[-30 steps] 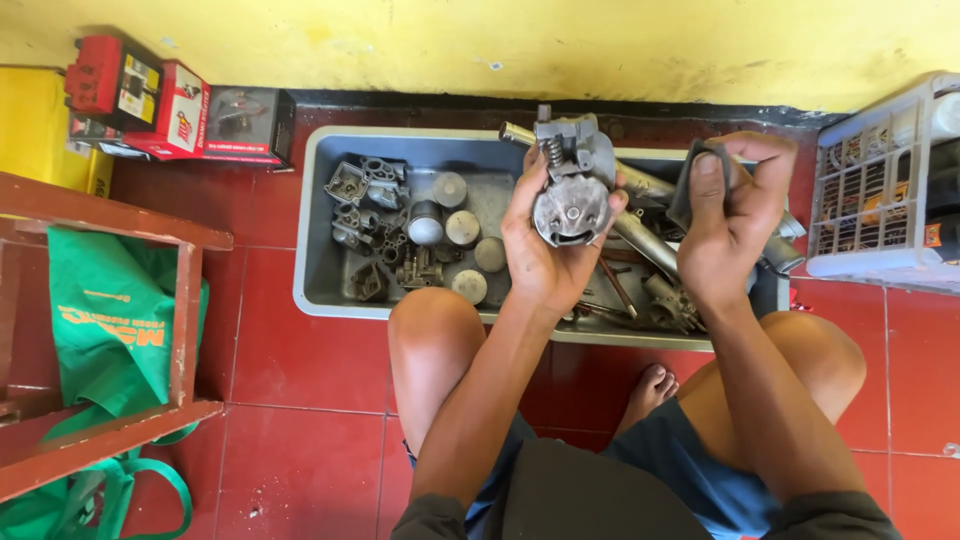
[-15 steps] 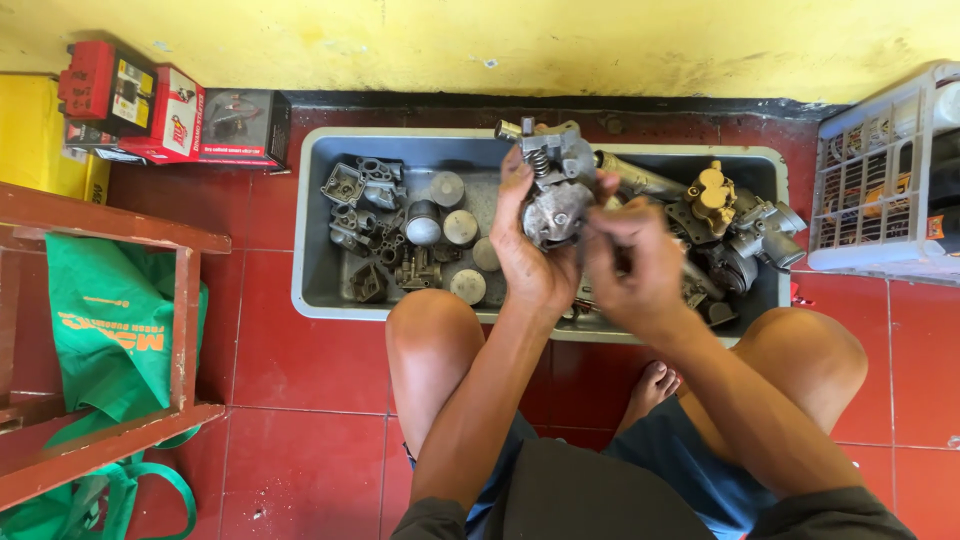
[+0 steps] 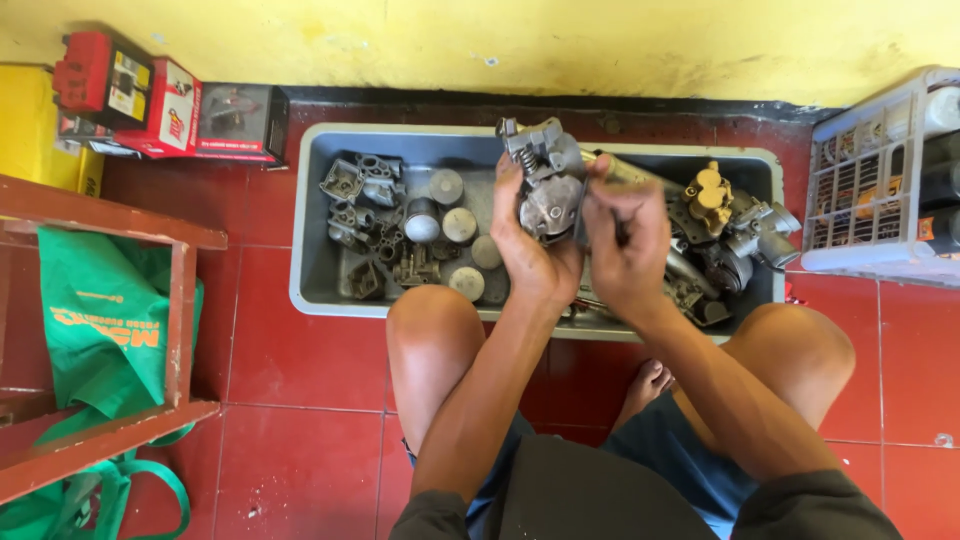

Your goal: Sanding the surface of a carburetor component to clean and smooth it.

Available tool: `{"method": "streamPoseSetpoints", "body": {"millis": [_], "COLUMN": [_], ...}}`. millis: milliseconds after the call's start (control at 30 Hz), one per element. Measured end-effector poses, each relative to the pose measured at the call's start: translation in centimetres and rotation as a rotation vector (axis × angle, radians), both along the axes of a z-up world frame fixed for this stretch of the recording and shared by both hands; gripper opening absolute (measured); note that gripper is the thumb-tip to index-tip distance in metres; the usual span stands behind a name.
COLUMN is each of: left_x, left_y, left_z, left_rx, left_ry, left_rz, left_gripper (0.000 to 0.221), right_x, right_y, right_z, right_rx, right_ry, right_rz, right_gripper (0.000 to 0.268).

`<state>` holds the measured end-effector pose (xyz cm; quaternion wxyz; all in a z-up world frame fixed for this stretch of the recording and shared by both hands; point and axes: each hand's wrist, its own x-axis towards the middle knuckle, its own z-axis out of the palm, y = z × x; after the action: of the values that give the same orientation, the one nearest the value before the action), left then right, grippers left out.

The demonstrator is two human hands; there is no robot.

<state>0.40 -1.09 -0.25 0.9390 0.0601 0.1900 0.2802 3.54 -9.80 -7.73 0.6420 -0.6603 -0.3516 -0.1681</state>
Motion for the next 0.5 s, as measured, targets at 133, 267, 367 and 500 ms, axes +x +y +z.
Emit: {"method": "streamPoseSetpoints", "body": {"millis": [133, 267, 367, 500], "left_x": [0.0, -0.8, -1.8, -1.9], "left_y": [1.0, 1.7, 1.8, 2.1], "left_z": [-0.9, 0.5, 2.2, 0.8], "left_rx": [-0.030, 0.142, 0.276, 0.425], "left_ry": [-0.026, -0.140, -0.109, -0.044], "left_rz": [-0.026, 0.001, -0.004, -0.022], "left_gripper": [0.029, 0.032, 0.035, 0.034], "right_x": [-2.2, -0.4, -0.2, 0.1], "right_y": [-0.7, -1.4, -2.5, -3.7], "right_z": [1.4, 4.1, 7.5, 8.5], "right_rx": [-0.037, -0.039, -0.054, -0.142], "right_ry": [0.072, 0.114, 0.146, 0.098], "right_rz": [0.029, 0.086, 0.084, 0.016], "right_gripper": [0.006, 0.021, 0.025, 0.022]}}
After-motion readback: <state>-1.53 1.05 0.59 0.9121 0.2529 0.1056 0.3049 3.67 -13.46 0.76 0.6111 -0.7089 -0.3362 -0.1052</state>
